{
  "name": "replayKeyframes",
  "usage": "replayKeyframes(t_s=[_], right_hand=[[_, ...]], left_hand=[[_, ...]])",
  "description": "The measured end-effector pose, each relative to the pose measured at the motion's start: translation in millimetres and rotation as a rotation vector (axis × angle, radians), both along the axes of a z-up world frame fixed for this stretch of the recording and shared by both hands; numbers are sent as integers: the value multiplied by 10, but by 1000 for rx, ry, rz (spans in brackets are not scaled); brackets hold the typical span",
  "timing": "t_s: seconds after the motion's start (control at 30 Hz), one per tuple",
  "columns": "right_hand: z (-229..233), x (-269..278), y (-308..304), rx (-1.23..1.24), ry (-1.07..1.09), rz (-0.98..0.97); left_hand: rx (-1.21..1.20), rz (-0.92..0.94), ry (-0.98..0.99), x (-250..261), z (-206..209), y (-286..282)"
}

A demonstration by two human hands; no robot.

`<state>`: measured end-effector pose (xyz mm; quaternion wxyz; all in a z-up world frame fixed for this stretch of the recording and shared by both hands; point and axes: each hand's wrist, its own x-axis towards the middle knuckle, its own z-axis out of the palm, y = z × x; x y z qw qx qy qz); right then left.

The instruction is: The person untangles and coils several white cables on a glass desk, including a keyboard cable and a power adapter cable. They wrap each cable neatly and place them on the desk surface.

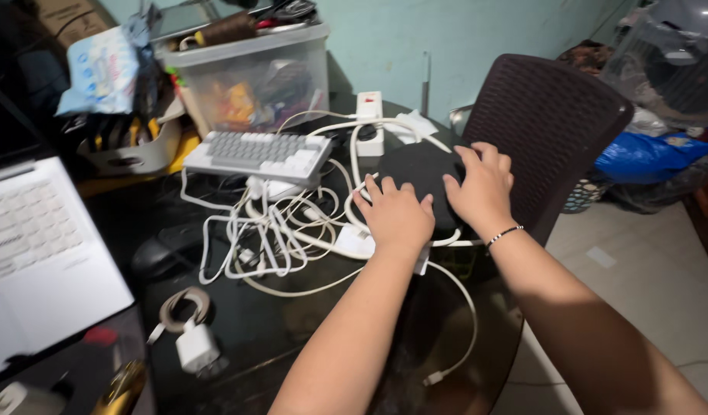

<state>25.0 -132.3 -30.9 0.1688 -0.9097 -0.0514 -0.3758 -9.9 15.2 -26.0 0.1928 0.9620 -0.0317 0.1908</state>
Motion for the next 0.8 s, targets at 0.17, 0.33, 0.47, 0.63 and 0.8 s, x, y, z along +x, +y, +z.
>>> replayKeyframes(t_s=[0.17,0.33,0.47,0.63,0.8], right_hand=[[49,-244,707,147,-121,421],[-32,-511,1431,306,118,690],[-138,-600,1892,335,542,606],[-386,-677,2272,100,416,657],[-660,-920,2412,-332,267,606]], left_hand=[[-71,16,11,-170,-45,507],[15,84,-45,-300,-58,1390],[0,176,4,-455,-21,2315],[9,242,123,-667,-116,2833],[58,79,491,-734,-276,2864]])
